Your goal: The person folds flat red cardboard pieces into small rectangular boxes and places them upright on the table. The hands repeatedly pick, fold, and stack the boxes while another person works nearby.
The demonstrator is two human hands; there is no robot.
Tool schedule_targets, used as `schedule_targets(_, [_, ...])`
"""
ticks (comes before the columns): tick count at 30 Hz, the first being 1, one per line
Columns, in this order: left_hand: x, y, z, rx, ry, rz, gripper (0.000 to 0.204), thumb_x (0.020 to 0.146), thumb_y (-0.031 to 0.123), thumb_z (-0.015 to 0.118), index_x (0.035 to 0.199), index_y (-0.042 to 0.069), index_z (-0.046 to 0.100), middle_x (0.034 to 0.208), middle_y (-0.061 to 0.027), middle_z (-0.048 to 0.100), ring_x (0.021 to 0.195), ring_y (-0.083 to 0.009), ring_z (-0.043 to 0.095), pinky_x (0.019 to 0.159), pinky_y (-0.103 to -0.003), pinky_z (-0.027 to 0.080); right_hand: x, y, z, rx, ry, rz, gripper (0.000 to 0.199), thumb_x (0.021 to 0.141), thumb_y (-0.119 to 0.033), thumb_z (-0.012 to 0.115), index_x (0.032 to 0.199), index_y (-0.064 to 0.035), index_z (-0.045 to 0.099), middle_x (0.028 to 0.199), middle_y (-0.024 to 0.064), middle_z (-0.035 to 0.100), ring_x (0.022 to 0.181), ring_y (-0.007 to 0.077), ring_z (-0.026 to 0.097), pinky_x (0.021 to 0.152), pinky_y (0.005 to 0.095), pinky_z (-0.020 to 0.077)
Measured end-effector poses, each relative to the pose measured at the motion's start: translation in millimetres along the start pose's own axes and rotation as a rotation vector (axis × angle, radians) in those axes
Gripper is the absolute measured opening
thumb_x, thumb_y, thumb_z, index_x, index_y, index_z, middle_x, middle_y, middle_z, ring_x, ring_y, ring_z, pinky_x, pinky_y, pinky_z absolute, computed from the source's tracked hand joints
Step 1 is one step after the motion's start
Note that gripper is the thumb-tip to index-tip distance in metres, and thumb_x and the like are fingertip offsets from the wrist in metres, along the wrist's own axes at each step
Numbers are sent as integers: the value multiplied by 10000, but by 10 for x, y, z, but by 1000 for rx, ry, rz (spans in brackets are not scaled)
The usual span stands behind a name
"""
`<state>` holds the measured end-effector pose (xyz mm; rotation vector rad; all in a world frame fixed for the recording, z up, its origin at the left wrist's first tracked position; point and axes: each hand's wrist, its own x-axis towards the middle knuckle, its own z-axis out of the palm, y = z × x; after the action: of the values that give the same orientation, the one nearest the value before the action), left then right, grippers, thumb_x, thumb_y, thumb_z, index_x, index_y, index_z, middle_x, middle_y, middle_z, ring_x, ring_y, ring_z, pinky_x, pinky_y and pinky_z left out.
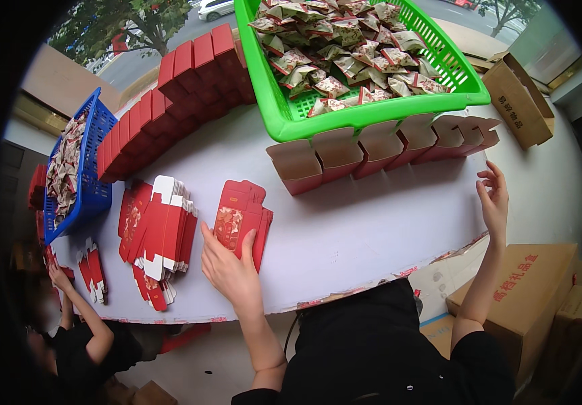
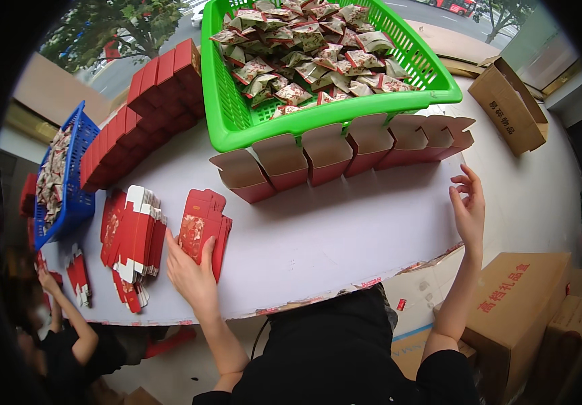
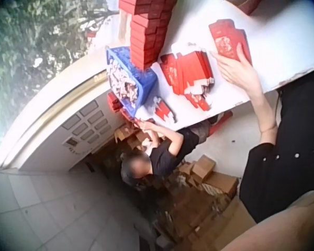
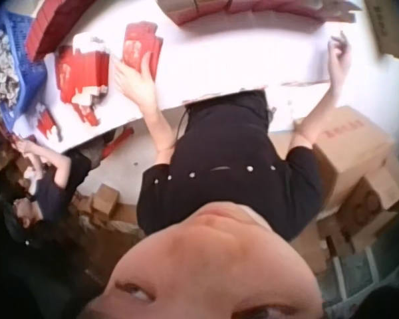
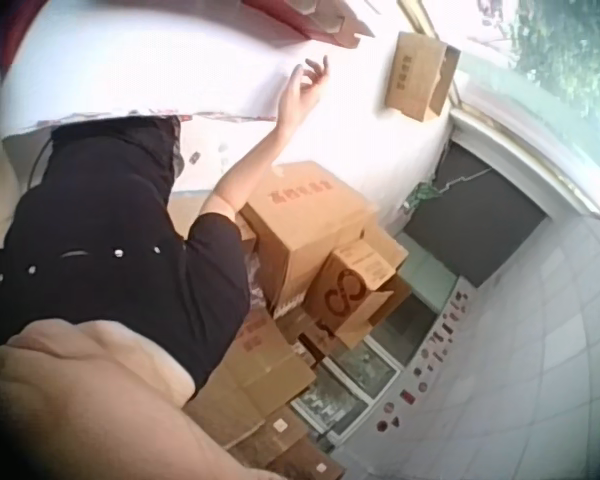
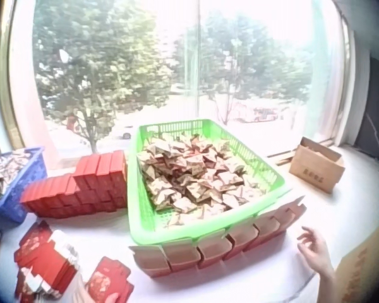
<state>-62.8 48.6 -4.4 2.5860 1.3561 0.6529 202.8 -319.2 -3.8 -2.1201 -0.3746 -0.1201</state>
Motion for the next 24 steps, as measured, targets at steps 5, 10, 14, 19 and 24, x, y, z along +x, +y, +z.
schedule_targets(5, [19,-15,-26,7,117,-10,777,772,376,714,1354,-2,365,1148,-154,467,1079,-319,471,951,-419,358,-191,-251,58,64,-52,1,345,869,4,543,1211,-42,538,956,9,575,804,46,488,641,172,396])
schedule_targets(10, [-25,29,-125,-562,-46,-248,920,803,538,638,1429,0,231,1159,-160,350,1055,-269,452,910,-427,383,-405,-584,198,341,-312,0,234,868,36,560,1100,1,572,908,22,575,736,45,491,644,171,408])
schedule_targets(14, [-137,19,-186,-930,-298,26,1165,646,680,684,1445,1,177,1163,-146,368,1122,-296,403,954,-408,351,-571,-872,458,386,-458,-69,194,834,50,584,1015,-10,617,894,33,604,672,46,487,537,178,369])
schedule_targets(19, [-346,246,-270,-1596,-918,18,1104,678,664,644,1445,3,203,1137,-112,498,909,-141,516,812,-263,401,-729,-1326,918,509,-665,-252,216,774,38,624,964,-57,657,955,40,604,739,82,520,549,203,359])
schedule_targets(24, [-387,431,-367,-1631,-1179,9,1007,773,696,495,1429,-23,234,1301,-129,381,1062,-201,470,861,-319,396,-772,-1577,1216,450,-653,-494,287,758,-31,673,1041,-67,646,1204,124,469,930,192,535,709,278,456])
